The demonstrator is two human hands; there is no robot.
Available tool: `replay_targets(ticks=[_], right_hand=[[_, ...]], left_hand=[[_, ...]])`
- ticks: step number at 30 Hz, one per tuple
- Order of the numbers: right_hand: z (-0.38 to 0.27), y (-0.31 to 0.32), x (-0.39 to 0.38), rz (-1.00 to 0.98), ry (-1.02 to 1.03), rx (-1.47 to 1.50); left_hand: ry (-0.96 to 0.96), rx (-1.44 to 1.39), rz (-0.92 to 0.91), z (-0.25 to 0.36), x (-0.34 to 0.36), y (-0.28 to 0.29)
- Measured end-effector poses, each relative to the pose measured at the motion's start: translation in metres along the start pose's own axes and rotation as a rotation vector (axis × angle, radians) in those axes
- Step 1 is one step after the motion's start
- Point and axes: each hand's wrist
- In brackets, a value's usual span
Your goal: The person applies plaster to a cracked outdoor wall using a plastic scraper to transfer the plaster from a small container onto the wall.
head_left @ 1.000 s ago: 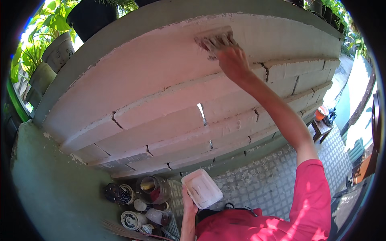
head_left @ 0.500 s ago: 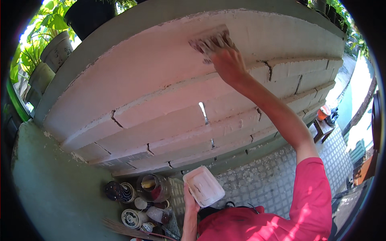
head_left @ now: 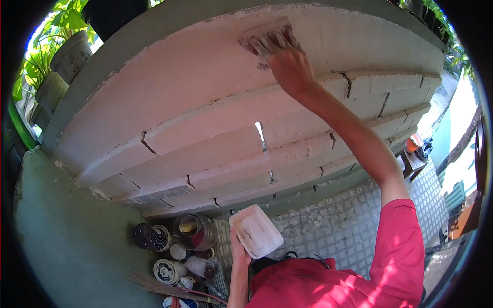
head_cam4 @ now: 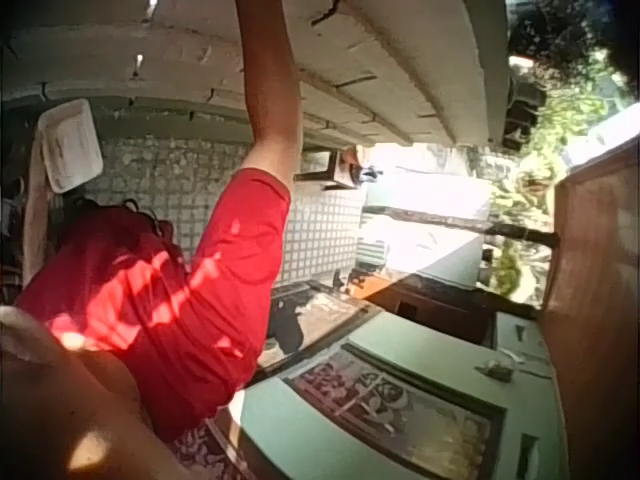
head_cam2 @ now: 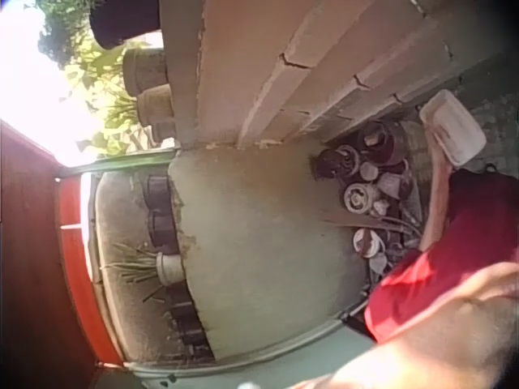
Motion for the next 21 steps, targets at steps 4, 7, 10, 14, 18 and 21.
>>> replay_targets(ticks=[4,7,10,14,18,21], right_hand=[[-0.02,-0.021,-0.049,-0.078,0.091,-0.087],[-0.032,0.015,-0.053,-0.239,0.02,0.11],[-0.006,0.027,-0.04,-0.338,-0.131,0.104],[0.027,0.011,-0.023,-0.124,-0.126,0.026],[0.021,-0.014,-0.057,0.094,0.12,-0.1],[0.034,0.007,-0.067,-0.127,-0.009,0.092]], left_hand=[[0.032,-0.051,0.03,0.001,-0.006,0.016],[-0.011,-0.006,-0.01,0.005,0.0,0.029],[0.017,-0.004,-0.005,-0.001,-0.007,0.022],[0.042,0.024,-0.012,-0.006,0.001,0.004],[0.034,0.021,0.022,-0.004,0.001,-0.01],[0.061,0.033,0.001,0.0,0.0,-0.008]])
Point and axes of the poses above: each hand's wrist, its own x-axis towards the middle knuckle, its own y-axis out of the back of the hand, z = x × y, and after that the axes turned 12 degrees about y, right-handed
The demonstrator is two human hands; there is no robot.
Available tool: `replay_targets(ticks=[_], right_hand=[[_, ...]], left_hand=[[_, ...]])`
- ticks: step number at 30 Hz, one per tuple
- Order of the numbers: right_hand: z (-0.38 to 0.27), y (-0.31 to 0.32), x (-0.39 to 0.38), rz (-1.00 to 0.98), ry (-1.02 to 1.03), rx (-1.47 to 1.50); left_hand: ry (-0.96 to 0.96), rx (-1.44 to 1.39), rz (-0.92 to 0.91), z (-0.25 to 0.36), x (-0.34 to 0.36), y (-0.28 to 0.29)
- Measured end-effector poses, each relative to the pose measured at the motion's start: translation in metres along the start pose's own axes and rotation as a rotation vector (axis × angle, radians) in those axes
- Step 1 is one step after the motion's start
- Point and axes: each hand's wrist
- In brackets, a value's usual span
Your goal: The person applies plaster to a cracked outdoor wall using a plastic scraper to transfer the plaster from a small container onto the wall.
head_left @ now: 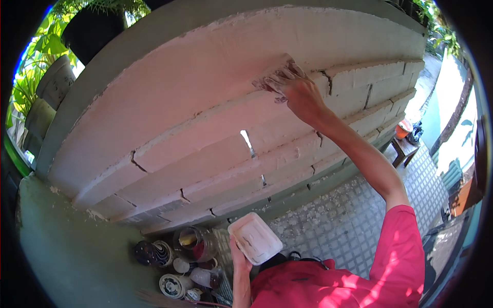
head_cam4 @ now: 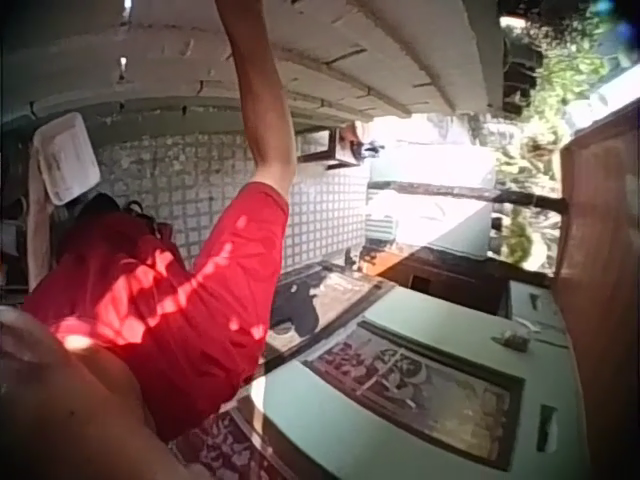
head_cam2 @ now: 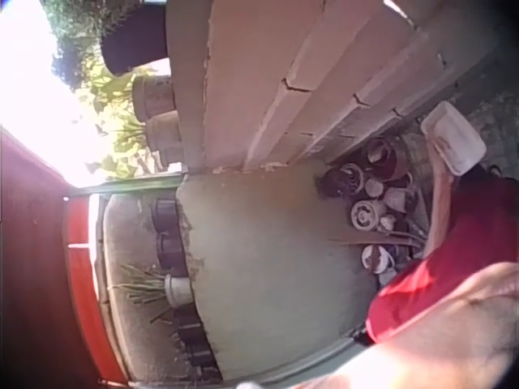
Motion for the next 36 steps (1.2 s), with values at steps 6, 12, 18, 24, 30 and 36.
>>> replay_targets(ticks=[6,12,18,24,30,36], right_hand=[[0.104,0.029,0.038,-0.089,-0.431,0.007],[0.109,-0.006,0.005,0.145,-0.159,-0.085],[0.095,0.032,-0.02,-0.056,-0.079,0.124],[0.138,0.007,0.055,0.026,-0.395,-0.024],[0.099,-0.009,-0.024,0.008,-0.047,-0.031],[0.106,0.034,-0.006,0.018,-0.347,0.116]], left_hand=[[0.047,0.088,-0.05,0.021,0.01,-0.029],[0.006,0.127,-0.027,0.044,0.032,-0.036],[0.035,0.112,-0.054,0.045,0.021,-0.039],[0.045,0.18,-0.078,0.048,0.025,-0.061],[0.034,0.134,-0.074,0.048,0.029,-0.045],[0.075,0.185,-0.059,0.028,0.012,-0.052]])
Point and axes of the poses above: each hand's wrist, its own x-axis towards the middle knuckle, its own y-axis out of the back of the hand, z = x × y, and after that the axes turned 12 degrees about y, right-handed
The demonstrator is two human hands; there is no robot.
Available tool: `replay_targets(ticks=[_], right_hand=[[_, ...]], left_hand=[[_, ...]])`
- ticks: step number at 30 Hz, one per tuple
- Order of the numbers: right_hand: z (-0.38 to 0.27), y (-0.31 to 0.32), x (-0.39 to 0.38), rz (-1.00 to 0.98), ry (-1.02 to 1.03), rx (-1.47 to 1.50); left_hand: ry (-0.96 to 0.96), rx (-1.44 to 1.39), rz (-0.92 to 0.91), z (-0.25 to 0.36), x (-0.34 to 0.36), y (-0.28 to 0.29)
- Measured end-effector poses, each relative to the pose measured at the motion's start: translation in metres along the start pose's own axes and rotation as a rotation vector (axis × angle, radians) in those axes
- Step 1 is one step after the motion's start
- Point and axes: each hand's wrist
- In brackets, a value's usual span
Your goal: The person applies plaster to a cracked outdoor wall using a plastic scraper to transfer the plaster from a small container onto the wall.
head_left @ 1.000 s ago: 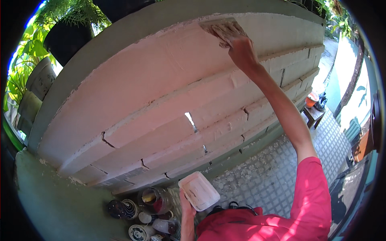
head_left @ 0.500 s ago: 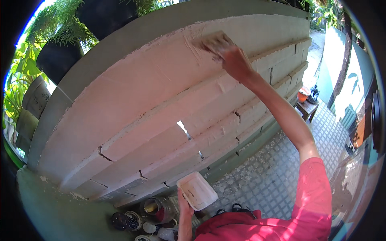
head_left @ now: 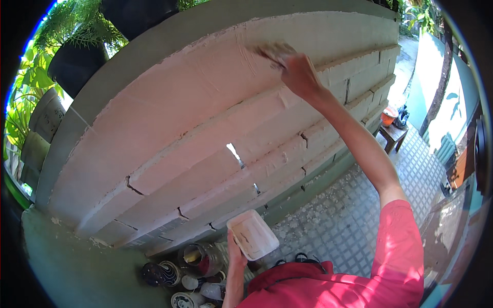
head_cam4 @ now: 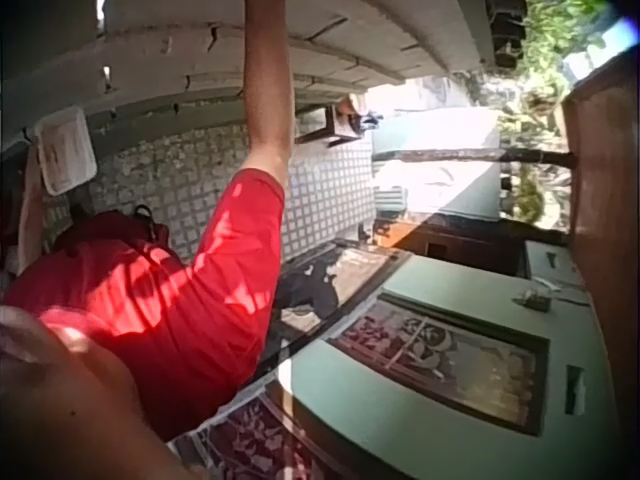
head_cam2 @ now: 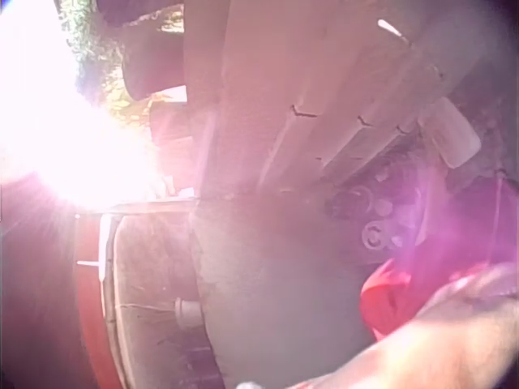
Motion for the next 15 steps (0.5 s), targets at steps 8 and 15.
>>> replay_targets(ticks=[8,15], right_hand=[[-0.079,-0.064,-0.024,0.231,0.192,-0.078],[-0.154,0.008,-0.045,-0.224,-0.258,0.208]], left_hand=[[-0.055,-0.056,-0.07,0.024,-0.01,0.068],[-0.06,-0.059,0.022,0.017,-0.042,0.117]])
Point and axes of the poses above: each hand's wrist, its own x-axis towards the middle knuckle, its own y-axis out of the back of the hand, z = x × y, and after that the axes turned 12 degrees about y, right-handed
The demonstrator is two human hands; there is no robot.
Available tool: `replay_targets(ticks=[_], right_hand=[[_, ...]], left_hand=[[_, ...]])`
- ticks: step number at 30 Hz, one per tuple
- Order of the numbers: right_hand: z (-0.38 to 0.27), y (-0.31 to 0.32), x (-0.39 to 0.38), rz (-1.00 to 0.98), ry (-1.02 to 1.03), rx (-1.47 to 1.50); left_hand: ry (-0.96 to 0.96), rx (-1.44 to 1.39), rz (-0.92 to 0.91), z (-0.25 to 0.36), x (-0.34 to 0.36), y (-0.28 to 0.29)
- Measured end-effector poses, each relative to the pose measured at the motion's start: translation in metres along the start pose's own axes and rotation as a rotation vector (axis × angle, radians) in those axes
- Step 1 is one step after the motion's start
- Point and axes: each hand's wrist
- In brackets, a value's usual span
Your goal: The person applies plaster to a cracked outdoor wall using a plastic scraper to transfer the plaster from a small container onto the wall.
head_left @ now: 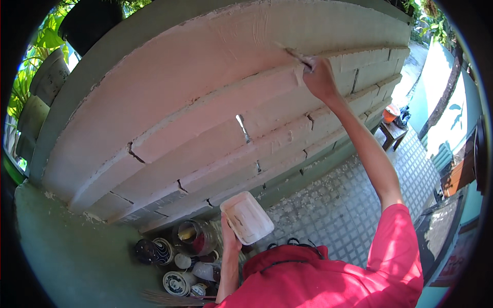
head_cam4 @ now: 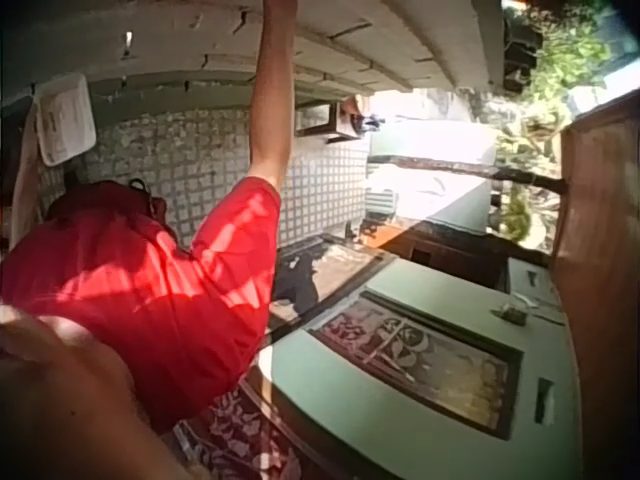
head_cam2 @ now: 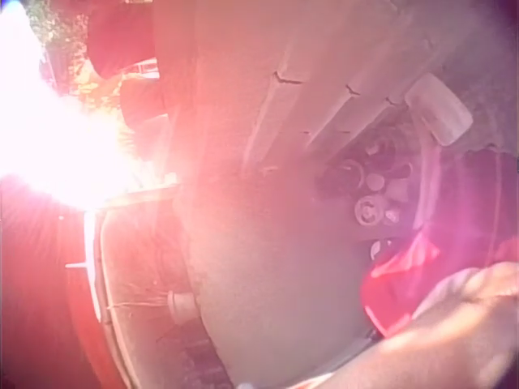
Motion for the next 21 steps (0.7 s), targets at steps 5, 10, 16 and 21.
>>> replay_targets(ticks=[5,10,16,21], right_hand=[[-0.041,-0.011,0.0,0.402,-0.432,1.383],[-0.068,-0.044,-0.004,0.456,-0.471,1.307],[-0.09,-0.071,-0.021,0.247,-0.754,1.434],[-0.125,-0.101,0.022,0.195,-0.564,1.346]], left_hand=[[0.008,-0.001,-0.066,0.015,-0.005,0.023],[0.035,-0.03,-0.06,0.019,-0.014,0.058],[0.037,-0.034,-0.077,0.029,-0.015,0.091],[0.024,-0.016,-0.095,0.042,-0.006,0.1]])
Point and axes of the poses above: each hand's wrist, its own x-axis towards the middle knuckle, its own y-axis out of the back of the hand, z = x × y, and after that the axes turned 12 degrees about y, right-handed
